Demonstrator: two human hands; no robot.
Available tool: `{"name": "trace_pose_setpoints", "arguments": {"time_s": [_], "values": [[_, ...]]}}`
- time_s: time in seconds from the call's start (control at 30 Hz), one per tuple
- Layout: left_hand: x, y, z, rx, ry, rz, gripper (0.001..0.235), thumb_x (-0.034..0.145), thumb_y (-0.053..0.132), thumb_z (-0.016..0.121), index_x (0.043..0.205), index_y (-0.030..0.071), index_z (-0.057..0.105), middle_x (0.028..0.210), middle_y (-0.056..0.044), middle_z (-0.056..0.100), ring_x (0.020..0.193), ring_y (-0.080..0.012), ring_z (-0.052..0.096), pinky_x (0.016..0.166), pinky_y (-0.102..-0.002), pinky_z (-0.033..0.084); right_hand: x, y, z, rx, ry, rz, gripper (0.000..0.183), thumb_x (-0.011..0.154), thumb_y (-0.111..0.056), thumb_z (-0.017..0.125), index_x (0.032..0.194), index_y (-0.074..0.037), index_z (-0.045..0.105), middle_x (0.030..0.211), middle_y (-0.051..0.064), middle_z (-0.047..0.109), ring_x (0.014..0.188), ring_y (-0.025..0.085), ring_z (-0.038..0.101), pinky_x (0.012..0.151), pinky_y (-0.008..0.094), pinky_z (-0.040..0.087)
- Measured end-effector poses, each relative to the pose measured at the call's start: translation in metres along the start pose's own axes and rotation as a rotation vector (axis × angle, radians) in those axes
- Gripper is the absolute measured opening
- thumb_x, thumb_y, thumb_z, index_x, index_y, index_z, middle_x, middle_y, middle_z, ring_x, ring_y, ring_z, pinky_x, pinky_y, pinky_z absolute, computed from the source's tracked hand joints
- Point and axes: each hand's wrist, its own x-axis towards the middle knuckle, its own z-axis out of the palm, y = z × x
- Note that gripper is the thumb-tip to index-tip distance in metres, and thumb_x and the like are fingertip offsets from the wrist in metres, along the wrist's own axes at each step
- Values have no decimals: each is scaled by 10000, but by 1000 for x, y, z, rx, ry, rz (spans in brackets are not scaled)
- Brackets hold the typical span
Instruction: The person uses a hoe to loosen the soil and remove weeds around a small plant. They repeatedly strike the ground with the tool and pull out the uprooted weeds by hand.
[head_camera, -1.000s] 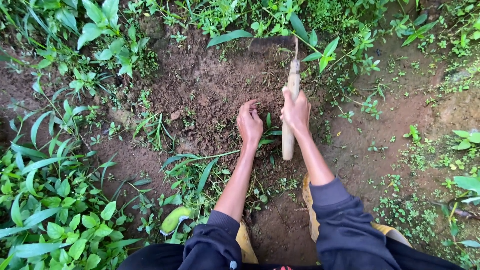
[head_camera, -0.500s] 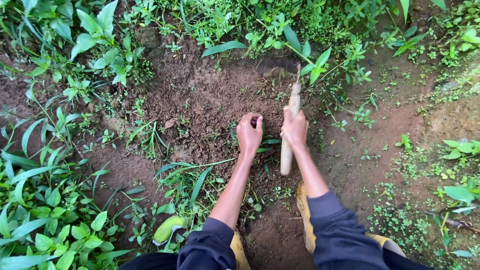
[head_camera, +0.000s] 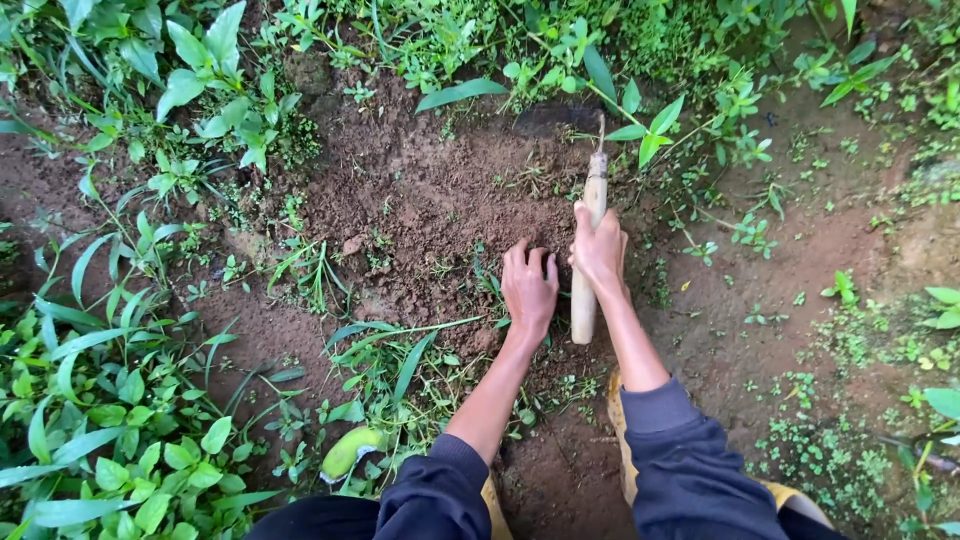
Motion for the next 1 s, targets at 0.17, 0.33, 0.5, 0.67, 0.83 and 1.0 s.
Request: {"name": "trace_pose_setpoints", "arguments": {"time_s": [0.17, 0.33, 0.5, 0.67, 0.83, 1.0], "values": [[12, -24, -12, -108, 168, -66, 54, 896, 139, 706, 938, 173, 712, 992, -17, 671, 972, -206, 647, 831, -329, 517, -51, 46, -5, -64, -27, 63, 444, 1010, -431, 539, 1060, 7, 591, 601, 134, 632, 436, 207, 638, 394, 317, 552], [64, -54, -38, -231, 362, -222, 204, 850, 104, 699, 1047, 159, 701, 1073, -30, 617, 1026, -261, 616, 914, -425, 495, -124, 84, 14, -36, 24, 77, 406, 1041, -368, 515, 1088, 30, 573, 640, 168, 627, 458, 205, 622, 418, 293, 533], [80, -64, -39, -282, 433, -292, 226, 880, 118, 685, 1097, 167, 726, 1117, -35, 644, 1073, -267, 645, 950, -455, 495, -161, 86, 26, 153, 12, 98, 427, 1021, -416, 479, 990, -2, 576, 563, 144, 605, 429, 230, 633, 423, 355, 539], [51, 1, -47, -265, 107, -67, 228, 923, 205, 724, 1144, 150, 744, 1226, -100, 689, 1192, -297, 635, 1002, -447, 490, -75, 57, -11, 264, 248, 116, 393, 1018, -430, 478, 960, -45, 532, 516, 124, 602, 380, 237, 621, 362, 353, 514], [16, 34, -33, -222, -206, 145, 412, 928, 315, 758, 1289, 124, 705, 1354, -152, 662, 1316, -331, 579, 1090, -459, 460, 31, 65, -39, 255, 378, 173, 473, 997, -516, 514, 991, -45, 561, 576, 148, 637, 401, 222, 639, 335, 342, 535], [3, 13, 0, -81, -389, 396, 477, 898, 274, 749, 1365, 241, 658, 1346, 4, 673, 1310, -239, 552, 1043, -385, 455, 37, 77, -43, 91, 307, 219, 461, 956, -459, 564, 960, 1, 596, 592, 186, 662, 410, 246, 654, 359, 374, 563]]}}
